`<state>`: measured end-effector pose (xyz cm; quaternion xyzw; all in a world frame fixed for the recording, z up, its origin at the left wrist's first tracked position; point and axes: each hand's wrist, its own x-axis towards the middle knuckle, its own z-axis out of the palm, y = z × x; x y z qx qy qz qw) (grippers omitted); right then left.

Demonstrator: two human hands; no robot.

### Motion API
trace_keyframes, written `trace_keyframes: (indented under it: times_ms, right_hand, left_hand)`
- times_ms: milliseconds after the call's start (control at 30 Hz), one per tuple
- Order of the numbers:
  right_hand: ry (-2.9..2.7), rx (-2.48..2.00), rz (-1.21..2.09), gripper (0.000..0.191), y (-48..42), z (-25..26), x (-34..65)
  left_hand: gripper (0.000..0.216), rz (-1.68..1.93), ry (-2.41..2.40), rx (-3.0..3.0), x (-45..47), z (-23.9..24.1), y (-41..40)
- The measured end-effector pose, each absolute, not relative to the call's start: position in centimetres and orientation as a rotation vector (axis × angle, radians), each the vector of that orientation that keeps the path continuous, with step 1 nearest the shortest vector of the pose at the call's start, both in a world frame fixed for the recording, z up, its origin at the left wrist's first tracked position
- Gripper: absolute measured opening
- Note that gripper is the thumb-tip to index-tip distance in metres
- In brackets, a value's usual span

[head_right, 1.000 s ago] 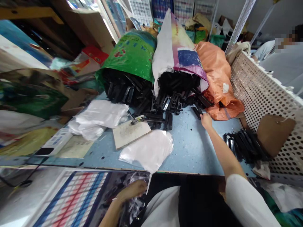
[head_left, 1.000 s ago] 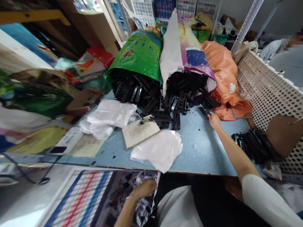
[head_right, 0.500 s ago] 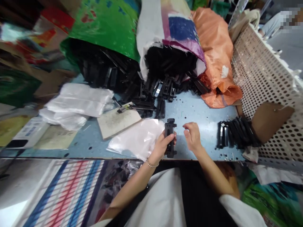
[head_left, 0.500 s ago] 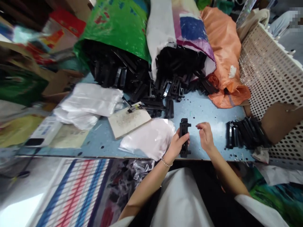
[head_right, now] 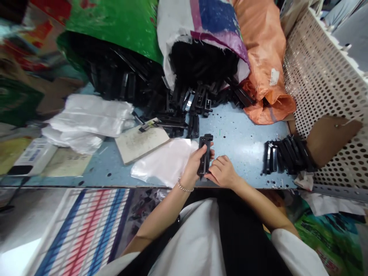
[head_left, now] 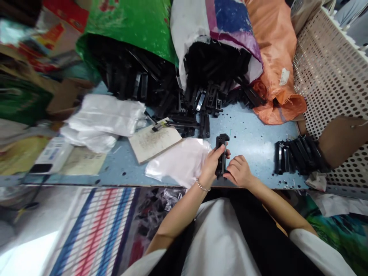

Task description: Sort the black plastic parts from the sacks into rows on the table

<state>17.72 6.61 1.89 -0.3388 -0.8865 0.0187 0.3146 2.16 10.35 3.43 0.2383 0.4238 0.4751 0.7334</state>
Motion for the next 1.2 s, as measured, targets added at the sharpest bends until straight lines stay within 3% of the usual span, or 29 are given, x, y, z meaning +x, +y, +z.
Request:
trace_keyframes:
  times_ms: [167,367,467,600,733,900,1067,1200]
  right_hand:
    - [-2.442,-0.946,0.457,0.047,12.7,2.4,17.8]
    - [-1.799,-1.965,0.61,0.043,27.9,2.7,13.2]
    - [-1.683,-2.09,0.663,0.05,32.0,2.4,11.9]
    - [-1.703,-2.055,0.719,0.042,30.7,1.8,13.5]
    - [-1.791,-1.941,0.662,0.034,22.7,0.8,16.2]
    - [-2.146,-1.169,0.429,0.033,14.6,1.2,18.8]
    - [-2.045,-1.089,0.066,0.034,17.2,3.7,20.2]
    - [-2.091,-1.162,0.279,0.042,18.2,4.4,19.5]
  left_hand:
    - [0.054,1.157,1.227,0.728,3.8,-1.2,10.2]
    - [0.043,1.037,1.3,1.362,7.9,-4.1,8.3]
    - [0.042,1.08,1.287,1.432,7.9,-4.0,8.4]
    - [0.04,1.102,1.266,1.332,5.3,-4.1,10.6]
    - [0.046,1.254,1.161,0.839,3.5,-2.6,14.2]
    - [0.044,1.272,0.956,0.549,3.9,1.2,15.4]
    - [0.041,1.092,0.908,0.652,4.7,3.5,11.5]
    - [0.041,1.068,0.959,0.677,4.5,4.1,10.1]
